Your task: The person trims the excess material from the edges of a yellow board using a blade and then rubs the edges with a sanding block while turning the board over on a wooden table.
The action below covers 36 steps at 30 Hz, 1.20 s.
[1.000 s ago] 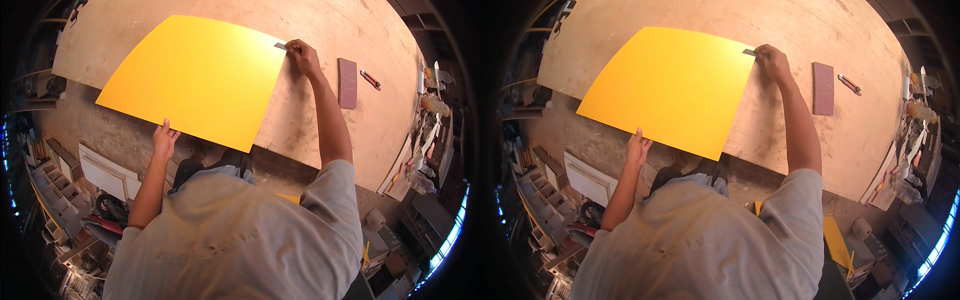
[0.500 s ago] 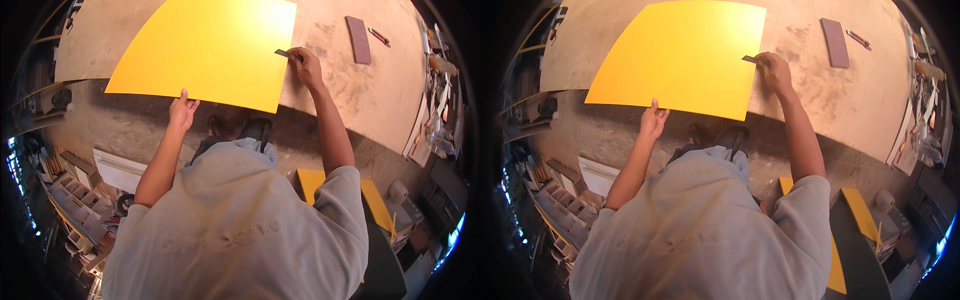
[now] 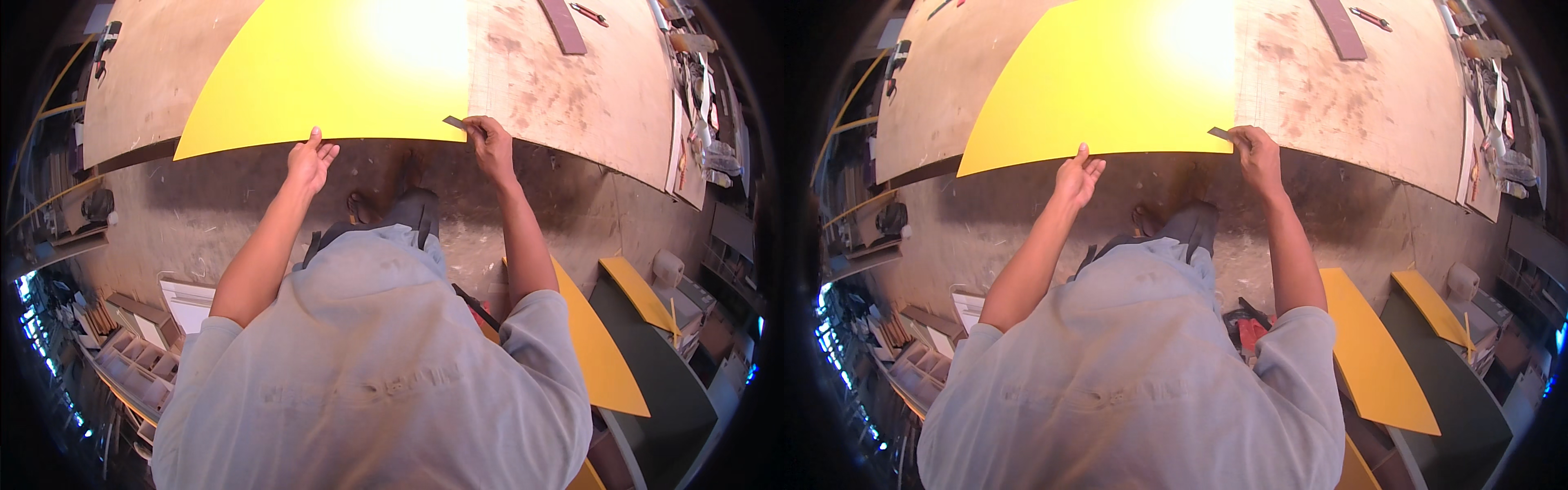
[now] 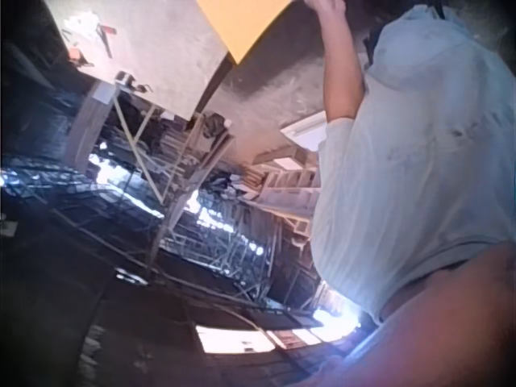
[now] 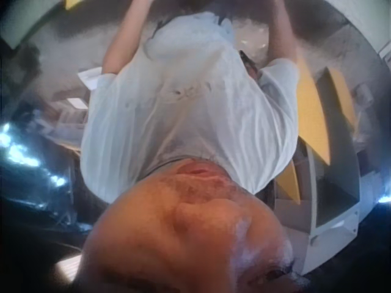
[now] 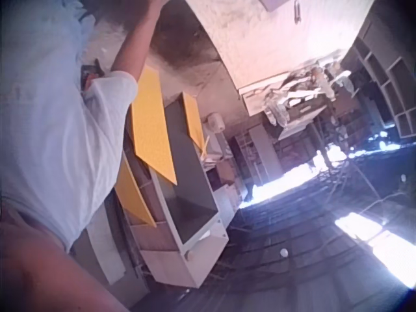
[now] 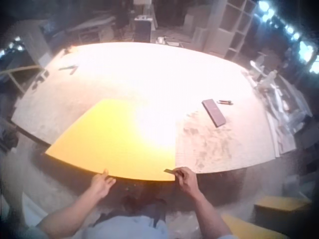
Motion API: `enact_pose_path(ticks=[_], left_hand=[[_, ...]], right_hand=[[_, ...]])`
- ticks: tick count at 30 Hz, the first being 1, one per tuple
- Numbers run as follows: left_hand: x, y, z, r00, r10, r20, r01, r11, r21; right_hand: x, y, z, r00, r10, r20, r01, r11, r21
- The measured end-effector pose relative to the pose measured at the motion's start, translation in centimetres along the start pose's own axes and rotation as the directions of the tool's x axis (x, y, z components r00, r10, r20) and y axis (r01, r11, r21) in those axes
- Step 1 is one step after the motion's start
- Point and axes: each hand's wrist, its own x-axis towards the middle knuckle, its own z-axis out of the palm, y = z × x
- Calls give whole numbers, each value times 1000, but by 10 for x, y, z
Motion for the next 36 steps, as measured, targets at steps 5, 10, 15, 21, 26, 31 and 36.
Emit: enact_pose_path(ticks=[5, 10, 15, 21, 26, 31, 36], left_hand=[[5, 3, -5, 1000, -15, 25, 15, 1000, 2], [7, 2, -3, 1000, -19, 18, 19, 1000, -8], [9, 5, -8, 997, -62, 49, 61, 997, 38], [-4, 39, -64, 993, -78, 92, 77, 997, 15], [13, 94, -154, 988, -9, -153, -3, 997, -81], [12, 154, -230, 945, 10, -327, -30, 998, -57], [32, 221, -280, 837, 111, -535, -27, 986, 162]], right_hand=[[-17, -6, 6, 998, 11, -56, -11, 1000, 0], [-25, -2, 12, 992, 25, -121, -26, 1000, -8], [-30, 2, 24, 952, 143, -271, -134, 990, 49], [-39, -12, 42, 880, 151, -450, -150, 988, 39], [-45, -30, 70, 752, 200, -628, -223, 974, 43], [-42, -44, 79, 679, 272, -682, -321, 945, 58], [-40, -47, 96, 593, 297, -748, -358, 930, 86]])
